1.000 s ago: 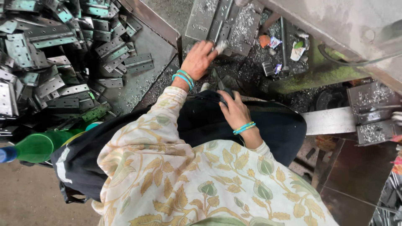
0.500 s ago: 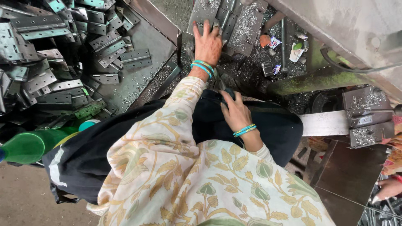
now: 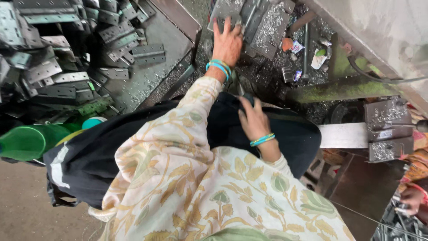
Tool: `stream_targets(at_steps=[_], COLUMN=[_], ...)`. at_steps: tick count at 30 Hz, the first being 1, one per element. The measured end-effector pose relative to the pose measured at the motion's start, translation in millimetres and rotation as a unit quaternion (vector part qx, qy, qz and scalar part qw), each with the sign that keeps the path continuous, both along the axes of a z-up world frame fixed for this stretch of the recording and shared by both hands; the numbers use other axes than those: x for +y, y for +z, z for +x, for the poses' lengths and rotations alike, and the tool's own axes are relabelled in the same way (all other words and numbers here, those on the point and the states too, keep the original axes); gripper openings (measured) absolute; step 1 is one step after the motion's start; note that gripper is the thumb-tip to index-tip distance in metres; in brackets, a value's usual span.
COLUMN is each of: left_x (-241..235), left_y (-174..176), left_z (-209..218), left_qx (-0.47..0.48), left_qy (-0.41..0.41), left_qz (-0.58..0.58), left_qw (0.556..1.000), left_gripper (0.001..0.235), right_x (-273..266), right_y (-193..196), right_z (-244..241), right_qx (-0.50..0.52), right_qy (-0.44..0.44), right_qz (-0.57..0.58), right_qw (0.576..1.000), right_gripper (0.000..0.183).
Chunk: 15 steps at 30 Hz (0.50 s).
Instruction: The person holds metal brackets one at a time under a drill press, operating the lever to drill holes in each piece and then placing them in a pile.
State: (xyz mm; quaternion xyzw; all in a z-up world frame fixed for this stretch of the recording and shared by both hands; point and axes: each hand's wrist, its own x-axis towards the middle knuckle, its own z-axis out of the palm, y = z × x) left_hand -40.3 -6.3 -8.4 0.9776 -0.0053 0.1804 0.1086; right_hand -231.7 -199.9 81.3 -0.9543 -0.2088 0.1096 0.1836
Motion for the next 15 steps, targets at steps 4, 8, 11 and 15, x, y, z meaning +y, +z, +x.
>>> stream_targets(at_steps=[4,8,11,15], left_x=[0,-8,-1,-1], left_y=[2,-10,-8,-6], left_z=[27,22,22,39], left_qx=[-0.026,-0.059,-0.060,-0.060], left_qy=[0.006,-0.002,-0.004,0.015], left_qz=[-0.006,-0.010,-0.024,0.004], left_qw=[1.000,0.998,0.998,0.998], left_gripper=[0.037,0.038,0.034,0.036], right_x=[6,15,6,5], right_y=[-4,-65,-64,-18], right_z=[10,-25,-17,2], right_qx=[0.040,0.030,0.091,0.050], right_qy=[-0.023,-0.033,-0.036,-0.015], right_qz=[-0.056,-0.028,-0.058,-0.045], right_qw=[0.997,0.999,0.994,0.998], right_gripper=[0.044,0.049,0.052,0.046])
